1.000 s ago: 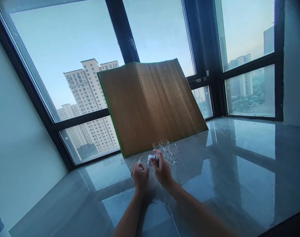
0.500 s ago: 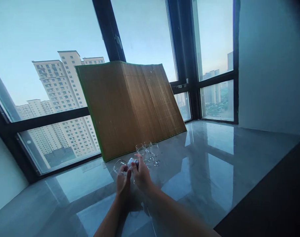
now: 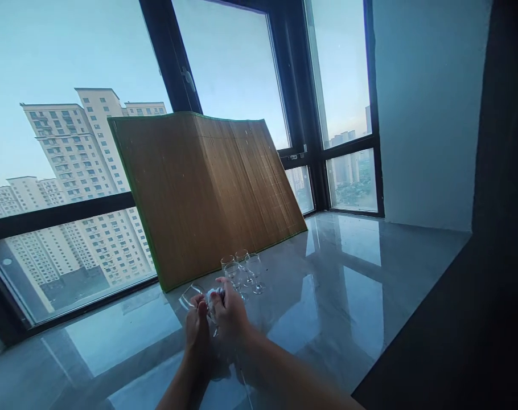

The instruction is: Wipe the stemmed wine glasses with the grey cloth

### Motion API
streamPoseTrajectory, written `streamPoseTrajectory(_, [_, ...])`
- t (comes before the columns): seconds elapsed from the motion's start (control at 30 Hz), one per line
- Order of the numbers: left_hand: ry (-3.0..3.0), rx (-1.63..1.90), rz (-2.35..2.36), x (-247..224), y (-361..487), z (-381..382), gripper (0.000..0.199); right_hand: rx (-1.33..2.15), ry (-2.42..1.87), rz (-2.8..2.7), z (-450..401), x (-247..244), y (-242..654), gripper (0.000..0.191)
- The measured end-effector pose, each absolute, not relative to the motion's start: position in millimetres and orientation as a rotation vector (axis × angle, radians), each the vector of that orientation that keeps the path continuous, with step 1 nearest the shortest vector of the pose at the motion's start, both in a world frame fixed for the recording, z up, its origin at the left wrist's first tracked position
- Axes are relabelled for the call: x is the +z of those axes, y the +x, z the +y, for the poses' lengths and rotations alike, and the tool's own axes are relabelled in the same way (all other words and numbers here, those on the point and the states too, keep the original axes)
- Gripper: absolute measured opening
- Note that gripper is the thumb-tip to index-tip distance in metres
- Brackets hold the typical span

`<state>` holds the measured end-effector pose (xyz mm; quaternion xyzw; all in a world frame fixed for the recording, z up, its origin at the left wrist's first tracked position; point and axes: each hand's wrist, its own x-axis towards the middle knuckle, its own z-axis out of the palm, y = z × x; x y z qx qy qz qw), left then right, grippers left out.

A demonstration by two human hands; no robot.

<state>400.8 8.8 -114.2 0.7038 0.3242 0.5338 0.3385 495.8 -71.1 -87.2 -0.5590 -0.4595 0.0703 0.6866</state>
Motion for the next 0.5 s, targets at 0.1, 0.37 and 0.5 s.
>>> streamPoseTrajectory(0.1, [1.868, 1.384, 0.83, -115, 401, 11, 0.079, 0.136, -1.241, -0.997, -72, -86, 497, 0.034])
streamPoseTrajectory(0.37, [1.86, 1.306, 0.717, -118, 406, 3, 0.085, 0.147, -1.256, -0.984, -74, -88, 501, 0.04])
streamPoseTrajectory(0.5, [1.932, 1.215, 0.61, -121, 406, 0, 0.085, 0.172, -1.276, -0.972, -74, -89, 502, 0.042])
